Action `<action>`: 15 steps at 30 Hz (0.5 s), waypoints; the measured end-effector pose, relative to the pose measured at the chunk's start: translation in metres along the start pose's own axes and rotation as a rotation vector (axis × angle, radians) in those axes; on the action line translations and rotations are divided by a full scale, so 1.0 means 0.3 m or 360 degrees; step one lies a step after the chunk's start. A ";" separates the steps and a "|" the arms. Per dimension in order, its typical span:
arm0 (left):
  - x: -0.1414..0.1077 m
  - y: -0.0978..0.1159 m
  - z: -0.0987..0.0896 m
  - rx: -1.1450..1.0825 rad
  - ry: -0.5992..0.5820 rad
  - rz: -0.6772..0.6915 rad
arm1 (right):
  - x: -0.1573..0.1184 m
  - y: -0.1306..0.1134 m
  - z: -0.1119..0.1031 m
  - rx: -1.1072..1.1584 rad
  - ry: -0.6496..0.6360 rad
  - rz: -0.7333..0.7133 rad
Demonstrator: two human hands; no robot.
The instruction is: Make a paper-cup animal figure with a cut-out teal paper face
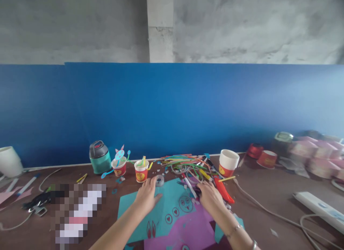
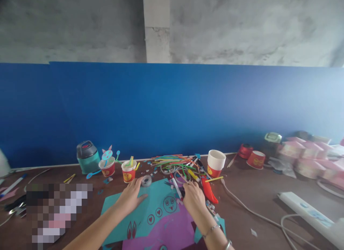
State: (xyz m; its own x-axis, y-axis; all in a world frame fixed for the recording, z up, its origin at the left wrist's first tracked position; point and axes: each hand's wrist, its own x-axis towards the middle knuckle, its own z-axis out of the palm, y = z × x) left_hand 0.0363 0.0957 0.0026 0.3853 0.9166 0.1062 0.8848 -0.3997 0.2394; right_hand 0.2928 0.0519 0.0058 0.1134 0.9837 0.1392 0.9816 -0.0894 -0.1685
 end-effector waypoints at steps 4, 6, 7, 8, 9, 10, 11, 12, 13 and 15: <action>-0.045 0.005 -0.032 0.0004 -0.0172 -0.0081 | 0.004 0.015 -0.026 -0.0050 -0.0076 -0.0039; -0.056 0.007 -0.043 0.0014 -0.0191 -0.0136 | 0.007 0.021 -0.036 -0.0048 -0.0115 -0.0035; -0.061 0.007 -0.046 0.0019 -0.0194 -0.0146 | 0.007 0.024 -0.041 -0.0043 -0.0130 -0.0029; -0.067 0.008 -0.048 0.0018 -0.0201 -0.0133 | 0.007 0.028 -0.045 -0.0037 -0.0141 -0.0023; -0.075 0.009 -0.049 0.0010 -0.0224 -0.0098 | 0.004 0.032 -0.049 -0.0027 -0.0148 -0.0016; -0.086 0.011 -0.048 -0.0010 -0.0268 -0.0045 | 0.002 0.036 -0.052 -0.0013 -0.0153 -0.0004; -0.098 0.014 -0.047 -0.0047 -0.0332 0.0030 | -0.002 0.040 -0.055 0.0003 -0.0157 0.0010; -0.113 0.018 -0.045 -0.0067 -0.0447 0.0080 | -0.005 0.043 -0.057 0.0019 -0.0158 0.0024; -0.129 0.023 -0.045 -0.0062 -0.0549 0.0095 | -0.009 0.045 -0.059 0.0035 -0.0156 0.0036; -0.160 0.031 -0.047 -0.0040 -0.0638 0.0110 | -0.013 0.049 -0.060 0.0078 -0.0153 0.0041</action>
State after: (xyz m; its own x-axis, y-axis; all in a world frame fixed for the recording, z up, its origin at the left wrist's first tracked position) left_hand 0.0224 0.0478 0.0133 0.5195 0.8138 -0.2604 0.8486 -0.4556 0.2690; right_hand 0.3095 0.0439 0.0202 0.1207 0.9919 0.0404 0.9696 -0.1091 -0.2189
